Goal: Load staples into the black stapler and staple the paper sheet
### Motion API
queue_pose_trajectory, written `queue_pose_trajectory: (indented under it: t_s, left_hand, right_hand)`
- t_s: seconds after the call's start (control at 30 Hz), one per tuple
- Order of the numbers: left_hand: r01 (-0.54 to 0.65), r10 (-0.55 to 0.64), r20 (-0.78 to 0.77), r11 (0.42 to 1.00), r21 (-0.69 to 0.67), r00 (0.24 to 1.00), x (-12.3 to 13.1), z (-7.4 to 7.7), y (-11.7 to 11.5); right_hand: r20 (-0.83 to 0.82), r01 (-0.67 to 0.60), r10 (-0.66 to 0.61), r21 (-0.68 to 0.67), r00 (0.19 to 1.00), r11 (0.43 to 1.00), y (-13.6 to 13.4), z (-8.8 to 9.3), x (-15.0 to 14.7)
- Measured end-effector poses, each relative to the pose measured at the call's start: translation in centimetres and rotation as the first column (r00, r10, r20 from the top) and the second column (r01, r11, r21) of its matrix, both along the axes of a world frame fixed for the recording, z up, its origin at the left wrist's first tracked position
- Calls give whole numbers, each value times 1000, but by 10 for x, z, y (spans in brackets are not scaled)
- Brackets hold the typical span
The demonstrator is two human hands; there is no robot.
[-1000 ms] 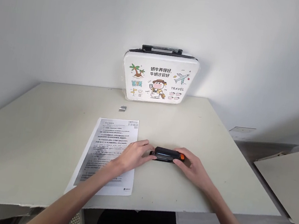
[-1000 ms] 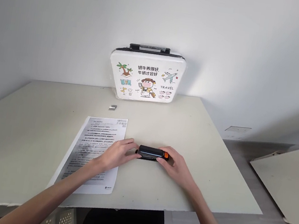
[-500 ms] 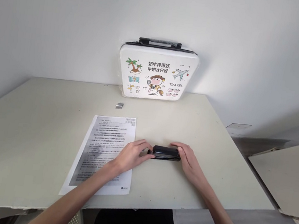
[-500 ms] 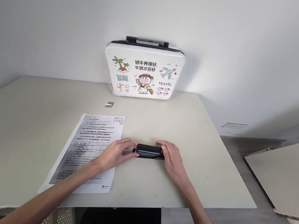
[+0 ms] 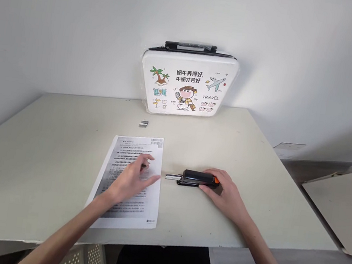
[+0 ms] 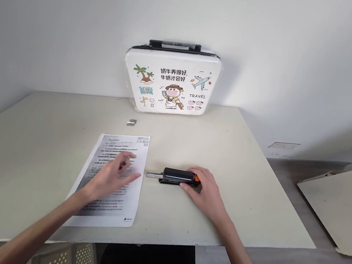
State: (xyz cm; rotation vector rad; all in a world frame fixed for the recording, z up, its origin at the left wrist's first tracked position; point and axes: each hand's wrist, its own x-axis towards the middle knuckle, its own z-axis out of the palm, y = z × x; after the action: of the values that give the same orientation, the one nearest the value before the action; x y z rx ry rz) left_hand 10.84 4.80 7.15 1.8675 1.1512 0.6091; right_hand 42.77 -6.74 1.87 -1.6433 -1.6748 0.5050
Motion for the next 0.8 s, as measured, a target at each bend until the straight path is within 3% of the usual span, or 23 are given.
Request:
queue_pose_trajectory:
  t_s: [0.13,0.37,0.47,0.6,0.7,0.8]
  left_hand:
    - [-34,89,169,952,-304,982,-12,17,-7]
    - [58,101,335,900,-432,937,-19,10,-18]
    - [121,149,409,817,-563,900,-18,12,-19]
    - [113,373,478,683,-721,795,-11,19,-22]
    - [102,373,485,700,-706,791,2,24,-31]
    - [152,268,538,775,-613,799,22,30,-46]
  right_hand:
    - [7,-2,2,-1,1000,1000,0,0,0]
    - [15,1,0,-5,1000,1000,-2,3,0]
    - [21,5,-5,-2,1000,1000,-2,2,1]
    - [22,-1,1,-13,1000,1000,-2,0,2]
    - [55,56,-59,56,997,997,-6,6,-4]
    - [83,163,-203,347,976,924,-15,22,-27]
